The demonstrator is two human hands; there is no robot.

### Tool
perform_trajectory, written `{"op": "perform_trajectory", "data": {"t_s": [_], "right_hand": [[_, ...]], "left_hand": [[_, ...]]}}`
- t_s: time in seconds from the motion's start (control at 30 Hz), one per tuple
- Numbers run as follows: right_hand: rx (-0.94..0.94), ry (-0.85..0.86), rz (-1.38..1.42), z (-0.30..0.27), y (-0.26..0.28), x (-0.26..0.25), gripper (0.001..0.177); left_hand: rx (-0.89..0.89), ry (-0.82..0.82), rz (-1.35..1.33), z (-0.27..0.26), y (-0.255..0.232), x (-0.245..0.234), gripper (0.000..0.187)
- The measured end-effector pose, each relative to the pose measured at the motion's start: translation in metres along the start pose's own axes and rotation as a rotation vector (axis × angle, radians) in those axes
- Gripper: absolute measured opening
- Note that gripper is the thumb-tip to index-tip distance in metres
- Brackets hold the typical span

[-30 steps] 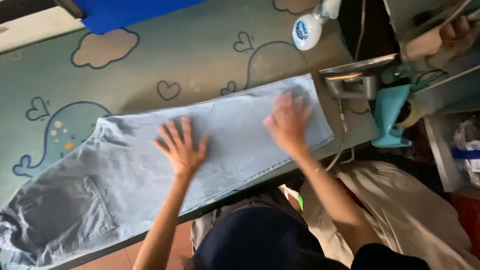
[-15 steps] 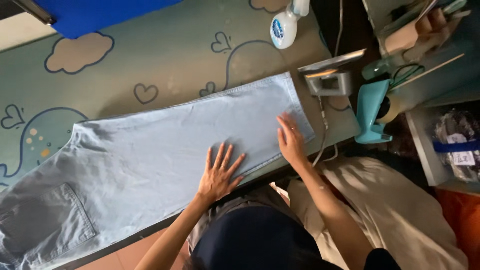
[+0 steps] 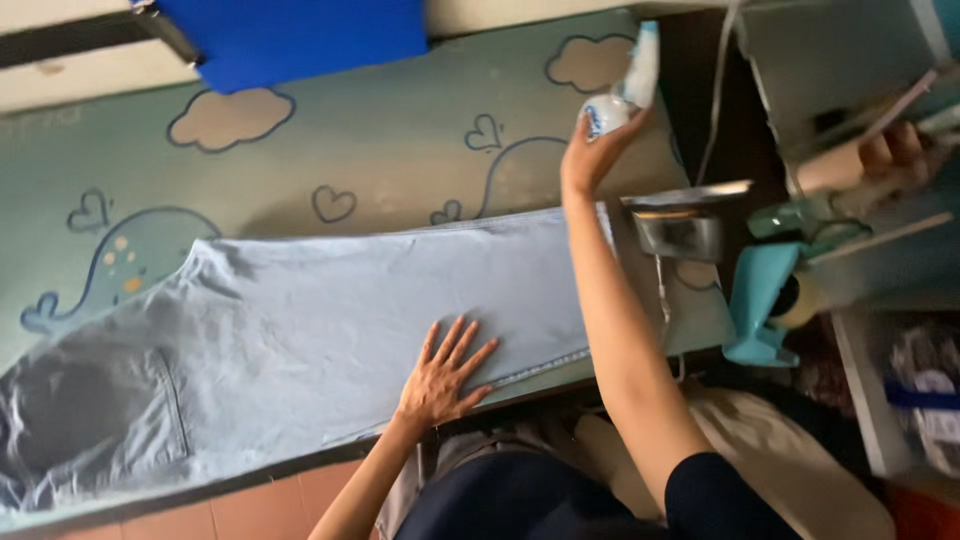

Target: The person irons a pair of light blue pants on a padded surface, spraying them with water and folding them before placing them onto a stack of folded items.

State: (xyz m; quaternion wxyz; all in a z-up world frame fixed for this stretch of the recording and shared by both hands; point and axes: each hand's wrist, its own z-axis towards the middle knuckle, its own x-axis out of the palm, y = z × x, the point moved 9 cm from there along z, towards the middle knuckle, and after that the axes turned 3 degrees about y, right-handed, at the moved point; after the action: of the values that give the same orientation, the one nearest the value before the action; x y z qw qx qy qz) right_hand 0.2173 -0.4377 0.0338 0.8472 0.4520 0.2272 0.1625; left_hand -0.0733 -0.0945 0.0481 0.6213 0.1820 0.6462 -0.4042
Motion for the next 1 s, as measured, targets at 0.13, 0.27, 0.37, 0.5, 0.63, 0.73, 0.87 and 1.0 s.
{"op": "perform_trajectory", "data": {"t_s": [0.13,0.27,0.37,0.5,0.63,0.73,0.87,1.0], "right_hand": [[0.033,-0.069,-0.132,0.026,-0.017,0.011,0.091],[-0.17,0.01,-0.362,0.007,0.099,-0.018,0.084],[-0.407,0.183,-0.253,-0.015,0.175,-0.036,0.081],[-0.506,0.489,-0.013,-0.06,0.224,-0.066,0.086],[0.148,0.788,0.339,-0.109,0.227,-0.112,0.061],[0.804,0.855,-0.257,-0.155,0.161,-0.174,0.054],[0.788,0.698,0.046,-0.184,0.126,-0.232,0.027],[0.669,0.901,-0.209,-0.221,0.073,-0.244,0.033]], "left_hand": [[-0.063,-0.005,0.019,-0.006,0.001,0.009,0.073],[-0.237,-0.058,0.109,-0.017,0.002,0.008,0.074],[-0.297,-0.084,0.137,-0.028,0.0,0.012,0.074],[-0.292,-0.073,0.15,-0.043,-0.002,0.013,0.072],[-0.337,-0.028,-0.035,-0.071,0.003,0.02,0.071],[-0.343,-0.082,0.034,-0.1,0.012,0.019,0.076],[-0.453,-0.101,0.125,-0.157,0.031,0.011,0.075],[-0.539,-0.127,0.214,-0.216,0.059,0.006,0.07]]}}
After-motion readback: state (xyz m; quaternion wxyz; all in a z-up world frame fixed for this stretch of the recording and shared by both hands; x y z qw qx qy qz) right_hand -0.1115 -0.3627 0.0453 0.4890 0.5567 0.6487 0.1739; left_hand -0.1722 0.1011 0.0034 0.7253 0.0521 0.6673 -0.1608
